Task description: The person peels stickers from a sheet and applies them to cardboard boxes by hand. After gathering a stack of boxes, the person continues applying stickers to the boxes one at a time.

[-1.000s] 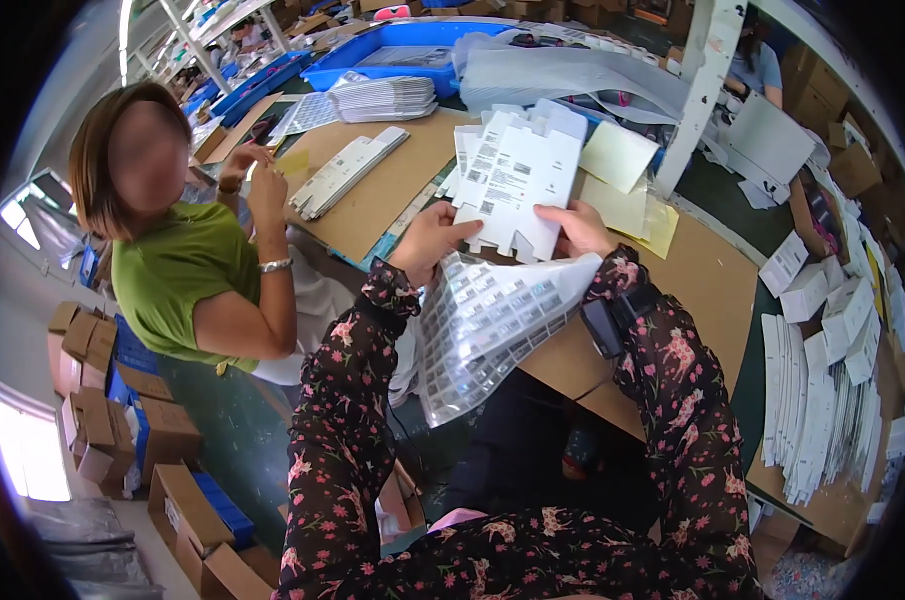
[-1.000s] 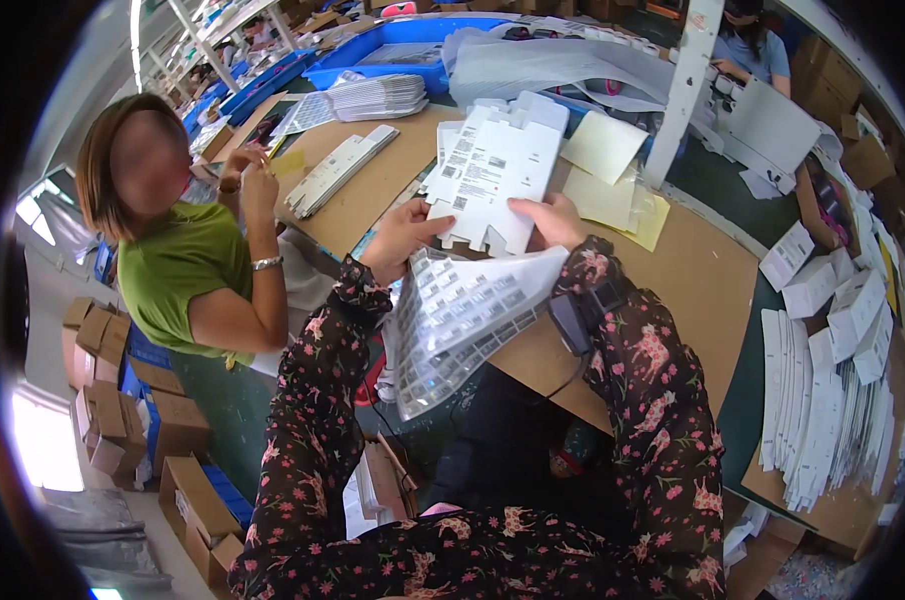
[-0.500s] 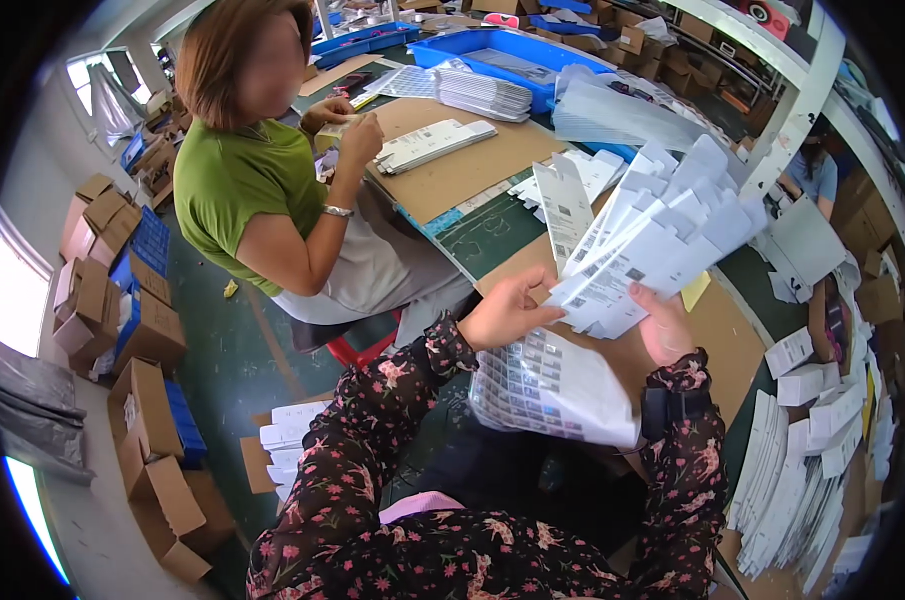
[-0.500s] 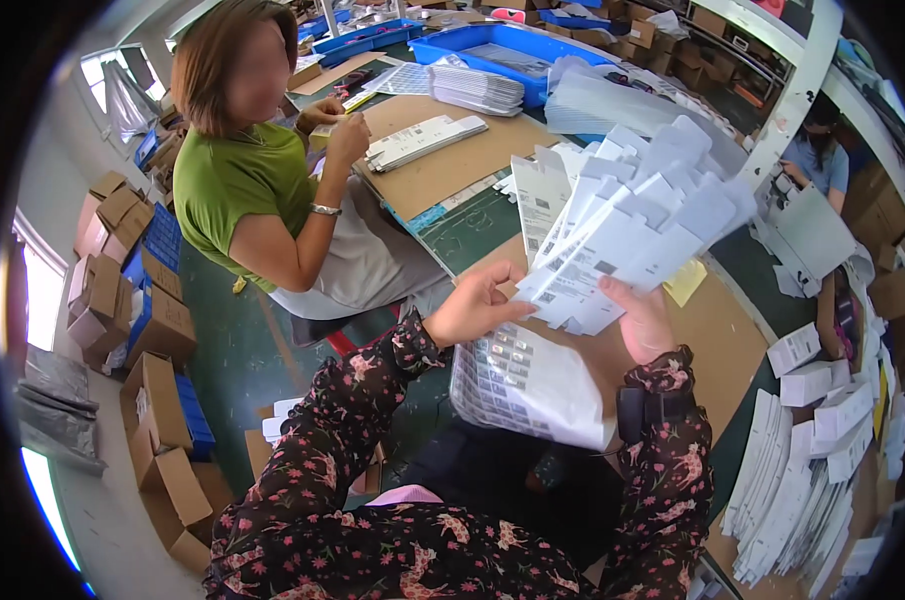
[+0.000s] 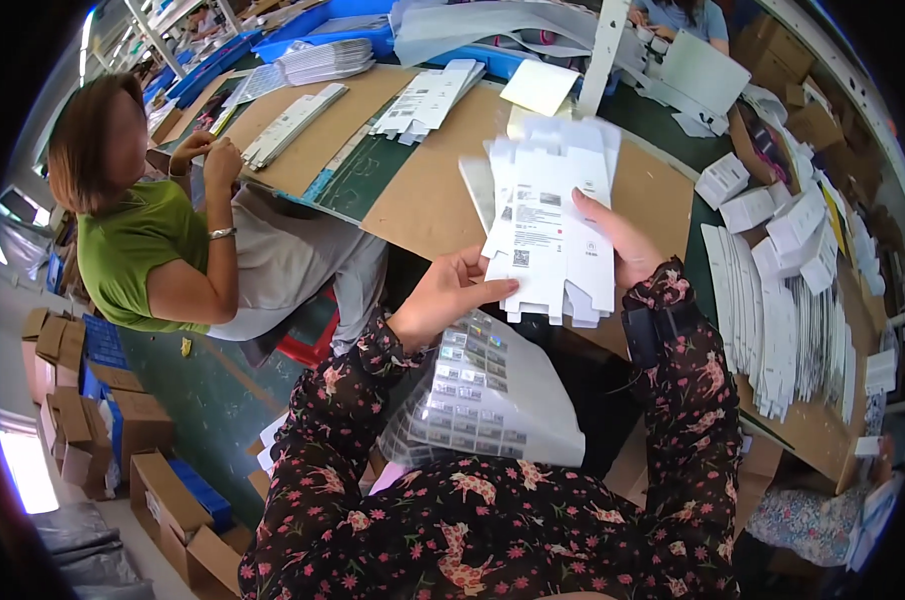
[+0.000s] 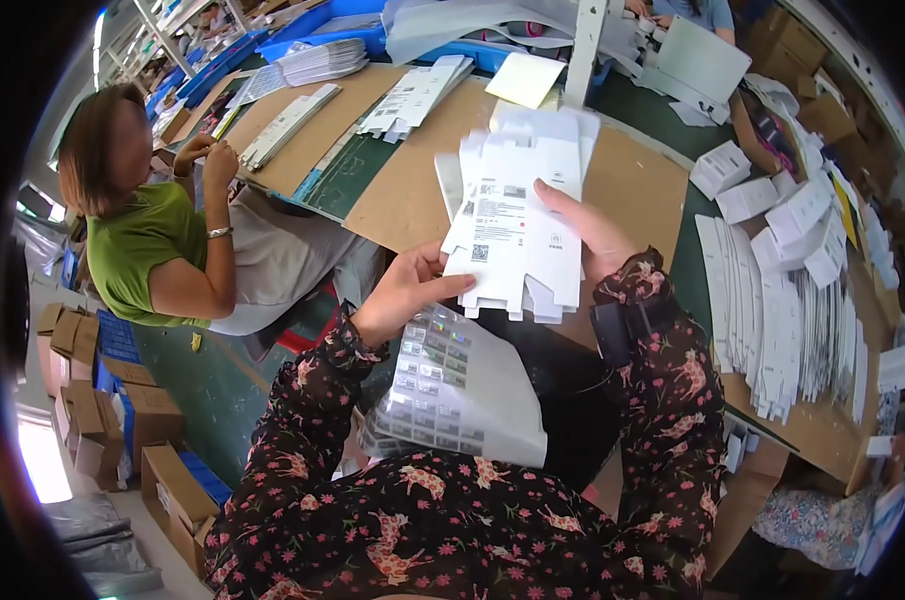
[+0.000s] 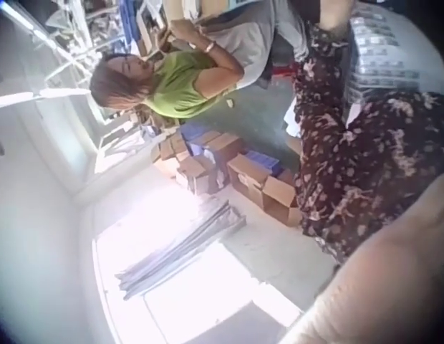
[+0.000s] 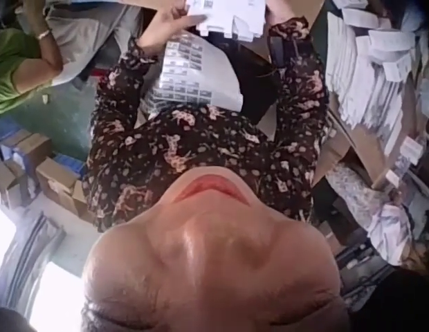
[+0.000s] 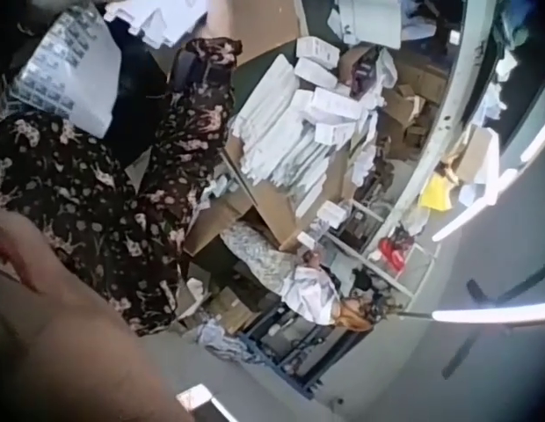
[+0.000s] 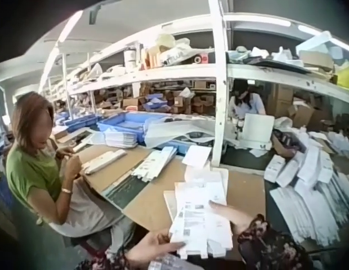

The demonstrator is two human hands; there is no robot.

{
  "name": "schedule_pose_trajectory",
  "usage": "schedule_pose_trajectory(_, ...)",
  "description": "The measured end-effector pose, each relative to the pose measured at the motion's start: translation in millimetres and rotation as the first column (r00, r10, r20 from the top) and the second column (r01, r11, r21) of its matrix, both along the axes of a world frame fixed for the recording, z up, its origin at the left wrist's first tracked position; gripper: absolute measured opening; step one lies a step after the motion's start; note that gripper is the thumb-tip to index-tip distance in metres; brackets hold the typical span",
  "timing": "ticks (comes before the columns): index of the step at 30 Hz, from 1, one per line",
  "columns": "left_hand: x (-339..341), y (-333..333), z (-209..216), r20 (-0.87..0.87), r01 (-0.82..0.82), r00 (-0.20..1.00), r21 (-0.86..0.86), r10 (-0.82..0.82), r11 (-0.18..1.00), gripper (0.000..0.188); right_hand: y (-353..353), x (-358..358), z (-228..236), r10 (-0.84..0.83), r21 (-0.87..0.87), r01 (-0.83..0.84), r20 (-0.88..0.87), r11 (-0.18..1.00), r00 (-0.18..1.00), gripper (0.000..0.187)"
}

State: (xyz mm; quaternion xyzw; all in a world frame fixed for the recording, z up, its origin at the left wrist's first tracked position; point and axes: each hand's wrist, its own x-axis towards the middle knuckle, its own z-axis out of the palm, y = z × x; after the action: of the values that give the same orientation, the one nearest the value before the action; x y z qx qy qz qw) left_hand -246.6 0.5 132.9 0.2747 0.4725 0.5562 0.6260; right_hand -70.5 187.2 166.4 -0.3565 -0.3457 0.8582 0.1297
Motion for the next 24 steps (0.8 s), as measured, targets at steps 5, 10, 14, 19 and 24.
schedule_pose_trajectory(5, -2.8, -5.3, -3.3, 0.254, 0.153, 0.96, -0.124, -0.118, 0.98, 0.032, 5.6, 8.6, -14.2, 0.085, -0.191, -0.088, -0.02, 0.978, 0.996, 0.055)
schedule_pose_trajectory(10, 1.2, -12.9, -0.9, -0.105, 0.049, 0.991, -0.272, -0.081, 0.961, 0.048, 0.0, 13.4, -16.2, 0.038, 0.222, -0.039, 0.007, 0.974, 0.999, 0.056)
schedule_pose_trajectory(14, -13.8, -7.0, -10.0, -0.241, -0.048, 0.97, -0.032, 0.039, 0.998, 0.06, -8.9, 19.2, -1.1, -0.017, 0.51, -0.002, 0.032, 0.86, 0.999, 0.055)
schedule_pose_trajectory(19, -5.4, 29.2, 5.9, -0.365, -0.066, 0.907, 0.366, 0.208, 0.928, 0.059, -17.4, 28.7, 2.9, -0.026, 0.785, 0.002, 0.017, 0.619, 1.0, 0.056)
schedule_pose_trajectory(24, 15.9, 39.7, 15.9, -0.735, 0.05, 0.671, 0.169, 0.092, 0.984, 0.063, -15.3, 38.5, -19.7, -0.104, 0.843, 0.122, -0.079, 0.524, 0.991, 0.057)
